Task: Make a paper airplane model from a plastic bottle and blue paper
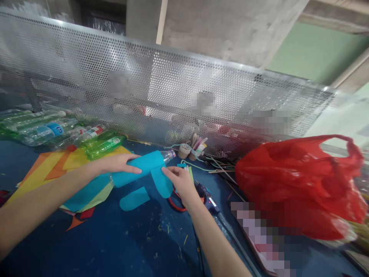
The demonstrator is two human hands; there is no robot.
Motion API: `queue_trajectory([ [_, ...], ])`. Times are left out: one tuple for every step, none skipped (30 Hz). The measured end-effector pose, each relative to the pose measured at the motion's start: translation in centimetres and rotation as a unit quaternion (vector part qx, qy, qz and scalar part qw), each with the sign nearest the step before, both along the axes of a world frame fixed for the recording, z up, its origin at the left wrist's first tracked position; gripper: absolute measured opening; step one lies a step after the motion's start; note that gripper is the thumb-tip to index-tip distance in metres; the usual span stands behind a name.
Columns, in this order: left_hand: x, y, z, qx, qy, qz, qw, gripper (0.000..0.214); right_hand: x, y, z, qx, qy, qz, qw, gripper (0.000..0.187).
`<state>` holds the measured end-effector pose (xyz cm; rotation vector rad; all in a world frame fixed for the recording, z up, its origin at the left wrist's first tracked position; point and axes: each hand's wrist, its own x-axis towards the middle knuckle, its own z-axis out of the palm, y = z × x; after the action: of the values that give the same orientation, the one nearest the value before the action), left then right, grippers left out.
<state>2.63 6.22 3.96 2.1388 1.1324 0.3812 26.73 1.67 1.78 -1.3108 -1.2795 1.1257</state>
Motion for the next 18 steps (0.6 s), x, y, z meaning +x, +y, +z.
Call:
queue_trajectory([
  [-0.1,0.1,-0.1,-0.001,0.002,-0.002,1.000,0.082,0.0,0.0,0.0,0.002,-0.002,-0.007,1.000,0.030],
  [-0.1,0.1,-0.1,-0.002,0.002,-0.006,1.000,0.082,0.0,0.0,0.0,0.003,-0.002,-0.012,1.000,0.030],
  [-0.1,0.1,-0.2,-0.001,0.003,-0.012,1.000,0.081,0.0,0.0,-0.1,0.002,-0.002,-0.016,1.000,0.030],
  [-0.2,0.2,-0.2,0.002,0.005,-0.017,1.000,0.081,0.0,0.1,-0.2,0.002,0.000,-0.018,1.000,0.030],
  [-0.2,0.2,-0.3,0.005,0.009,-0.019,1.000,0.082,0.0,0.1,-0.3,0.002,0.003,-0.018,1.000,0.030],
  [-0.2,0.2,-0.3,0.008,0.012,-0.021,1.000,0.082,0.0,0.1,-0.4,0.003,0.006,-0.019,1.000,0.030],
  [-0.2,0.2,-0.4,0.009,0.014,-0.021,1.000,0.083,0.0,0.1,-0.6,0.005,0.008,-0.019,1.000,0.030],
  [-0.2,0.2,-0.5,0.008,0.013,-0.020,1.000,0.083,-0.1,0.2,-0.7,0.008,0.011,-0.018,1.000,0.030],
  [-0.2,0.2,-0.5,0.007,0.010,-0.016,1.000,0.083,-0.1,0.2,-0.8,0.011,0.012,-0.016,1.000,0.030],
  [-0.2,0.2,-0.6,0.006,0.006,-0.010,1.000,0.083,-0.1,0.2,-0.9,0.014,0.014,-0.011,1.000,0.031],
  [-0.1,0.2,-0.6,0.005,0.000,-0.003,1.000,0.083,-0.1,0.3,-1.0,0.015,0.016,-0.004,1.000,0.031],
  [0.0,0.2,-0.6,0.004,-0.005,0.003,1.000,0.083,-0.2,0.3,-1.1,0.013,0.020,0.006,1.000,0.031],
  [0.1,0.1,-0.6,0.002,-0.008,0.008,1.000,0.083,-0.2,0.3,-1.1,0.008,0.025,0.016,1.000,0.031],
  [0.2,0.0,-0.6,0.001,-0.010,0.012,1.000,0.084,-0.3,0.3,-1.1,0.001,0.031,0.025,0.999,0.031],
  [0.3,-0.1,-0.5,0.001,-0.010,0.016,1.000,0.085,-0.3,0.2,-1.1,-0.005,0.037,0.031,0.999,0.031],
  [0.4,-0.2,-0.4,0.001,-0.008,0.020,1.000,0.086,-0.4,0.2,-1.0,-0.009,0.043,0.035,0.998,0.031],
  [0.6,-0.3,-0.3,0.003,-0.005,0.026,1.000,0.087,-0.4,0.2,-1.0,-0.011,0.049,0.038,0.998,0.031],
  [0.7,-0.4,-0.2,0.007,-0.002,0.034,0.999,0.088,-0.5,0.2,-1.1,-0.011,0.057,0.042,0.997,0.031],
])
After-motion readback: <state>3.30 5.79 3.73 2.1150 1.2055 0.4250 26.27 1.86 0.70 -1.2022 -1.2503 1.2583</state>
